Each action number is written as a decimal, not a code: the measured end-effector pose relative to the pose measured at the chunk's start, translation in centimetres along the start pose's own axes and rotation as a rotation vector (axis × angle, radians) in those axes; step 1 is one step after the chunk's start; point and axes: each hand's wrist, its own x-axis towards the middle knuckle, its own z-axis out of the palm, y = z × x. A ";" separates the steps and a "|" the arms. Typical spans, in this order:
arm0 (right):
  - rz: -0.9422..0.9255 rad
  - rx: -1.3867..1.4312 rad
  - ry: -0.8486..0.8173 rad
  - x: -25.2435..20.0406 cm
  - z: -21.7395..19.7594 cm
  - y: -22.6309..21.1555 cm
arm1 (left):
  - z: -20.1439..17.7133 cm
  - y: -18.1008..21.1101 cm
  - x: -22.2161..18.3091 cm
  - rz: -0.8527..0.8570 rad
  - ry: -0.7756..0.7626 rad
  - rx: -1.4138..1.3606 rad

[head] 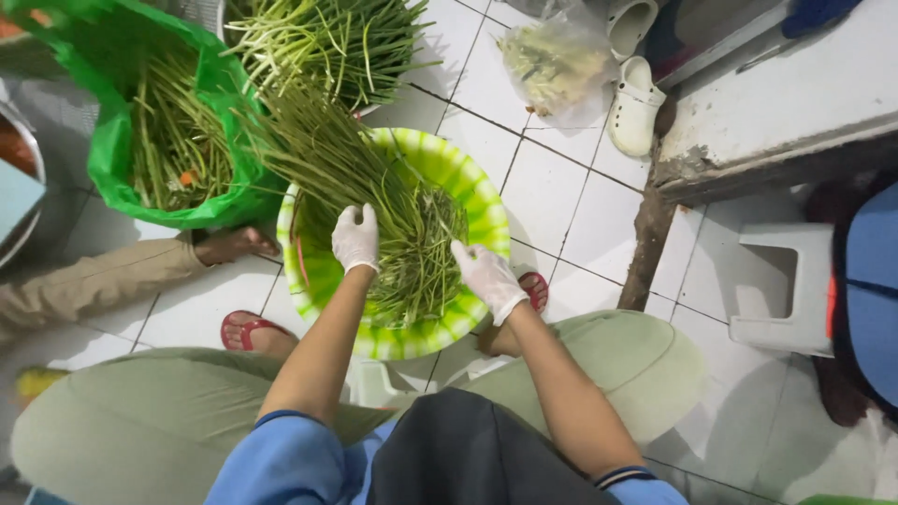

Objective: A person wearing gloves is sitting on the floor, sorting and cleaning a large pile of green leafy vegetables, trimming them with a small knife and placing them into a green plastic basin.

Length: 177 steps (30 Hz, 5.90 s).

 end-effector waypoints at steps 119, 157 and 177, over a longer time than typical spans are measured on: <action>-0.462 0.055 0.204 0.3 0.7 -0.9 | -8.5 -0.1 -8.4 0.266 -0.463 -0.796; -0.566 0.504 -0.356 -2.1 -0.2 -1.0 | -7.4 -1.3 -7.2 0.206 -0.634 -0.238; -0.213 0.141 0.210 0.5 3.7 -0.4 | -3.5 -4.7 -10.5 0.362 -0.819 0.061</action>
